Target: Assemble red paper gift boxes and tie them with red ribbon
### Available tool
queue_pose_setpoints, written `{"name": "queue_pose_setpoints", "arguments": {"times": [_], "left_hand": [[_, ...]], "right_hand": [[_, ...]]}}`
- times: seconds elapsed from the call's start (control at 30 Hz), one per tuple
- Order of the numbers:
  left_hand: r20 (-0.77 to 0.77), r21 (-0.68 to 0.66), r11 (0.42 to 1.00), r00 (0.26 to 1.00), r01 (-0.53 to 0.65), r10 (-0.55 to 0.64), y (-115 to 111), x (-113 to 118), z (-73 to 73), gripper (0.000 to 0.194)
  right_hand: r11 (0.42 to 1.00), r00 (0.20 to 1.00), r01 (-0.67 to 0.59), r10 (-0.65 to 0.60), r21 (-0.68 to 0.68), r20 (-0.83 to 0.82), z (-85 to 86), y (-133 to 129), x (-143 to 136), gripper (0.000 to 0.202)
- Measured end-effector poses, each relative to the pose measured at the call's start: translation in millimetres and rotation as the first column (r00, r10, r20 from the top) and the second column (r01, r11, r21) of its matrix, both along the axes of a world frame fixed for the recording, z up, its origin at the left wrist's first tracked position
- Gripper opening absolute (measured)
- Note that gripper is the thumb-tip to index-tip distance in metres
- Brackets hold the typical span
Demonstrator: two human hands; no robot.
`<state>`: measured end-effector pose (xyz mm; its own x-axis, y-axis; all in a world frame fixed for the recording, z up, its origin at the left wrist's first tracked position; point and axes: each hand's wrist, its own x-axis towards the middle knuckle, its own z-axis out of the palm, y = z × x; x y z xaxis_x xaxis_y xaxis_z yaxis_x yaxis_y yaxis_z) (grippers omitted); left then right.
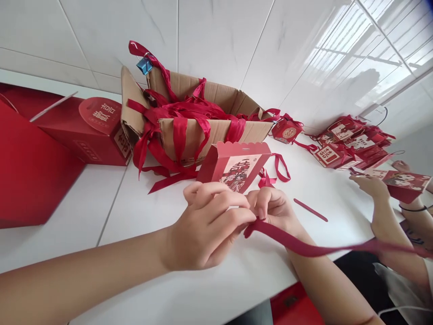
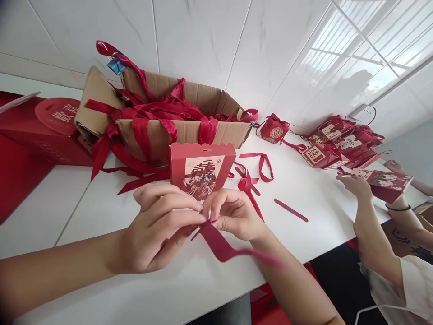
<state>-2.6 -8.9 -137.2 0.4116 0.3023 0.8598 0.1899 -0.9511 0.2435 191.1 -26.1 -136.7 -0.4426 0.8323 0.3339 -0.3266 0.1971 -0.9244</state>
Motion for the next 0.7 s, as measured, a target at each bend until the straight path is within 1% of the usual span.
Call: {"name": "queue_pose_setpoints", "arguments": {"times": [0.07, 0.17, 0.27, 0.33, 0.4, 0.47, 0.57, 0.63, 0.7], "left_hand": [[-0.001, -0.015, 1.0, 1.0, 0.015, -0.015, 0.0, 0.5, -2.0, 0.021], [0.024, -0.041, 0.999, 1.0, -0.009, 0.01, 2.9, 1.8, -3.8, 0.02], [0.033, -0.082, 0.995, 0.997, -0.061, 0.064, 6.3, 3.4, -5.1, 0.016], [0.025, -0.113, 0.989, 0.995, -0.09, 0.093, 8.0, 4.2, -6.3, 0.014], [0.01, -0.153, 0.983, 0.994, -0.106, 0.109, 8.6, 4.6, -7.6, 0.015], [-0.002, -0.181, 0.977, 0.993, -0.113, 0.115, 8.4, 4.6, -8.6, 0.016], [-0.002, -0.18, 0.976, 0.992, -0.127, 0.128, 6.9, 4.3, -8.2, 0.014], [-0.002, -0.168, 0.976, 0.99, -0.142, 0.143, 5.4, 4.0, -6.8, 0.012], [-0.005, -0.163, 0.974, 0.988, -0.155, 0.156, 3.9, 3.7, -5.1, 0.011]], "right_hand": [[1.0, 0.998, -0.001, 0.0, 0.031, 0.056, -0.2, 1.3, -1.2, 0.01], [0.985, 0.991, 0.022, -0.043, 0.169, 0.125, -1.2, 5.7, -3.3, 0.01], [0.959, 0.978, 0.117, -0.157, 0.257, 0.14, -3.1, 8.8, -4.5, 0.009], [0.933, 0.954, 0.181, -0.243, 0.311, 0.174, -4.6, 8.9, -3.7, 0.011], [0.903, 0.929, 0.213, -0.305, 0.372, 0.208, -6.0, 8.1, -2.0, 0.013], [0.869, 0.91, 0.231, -0.353, 0.437, 0.22, -6.8, 6.6, -0.6, 0.014], [0.818, 0.874, 0.256, -0.424, 0.515, 0.238, -6.5, 4.4, -1.8, 0.016], [0.758, 0.847, 0.273, -0.481, 0.592, 0.225, -5.6, 3.2, -5.0, 0.018], [0.676, 0.827, 0.287, -0.532, 0.678, 0.181, -4.7, 2.1, -8.9, 0.021]]}}
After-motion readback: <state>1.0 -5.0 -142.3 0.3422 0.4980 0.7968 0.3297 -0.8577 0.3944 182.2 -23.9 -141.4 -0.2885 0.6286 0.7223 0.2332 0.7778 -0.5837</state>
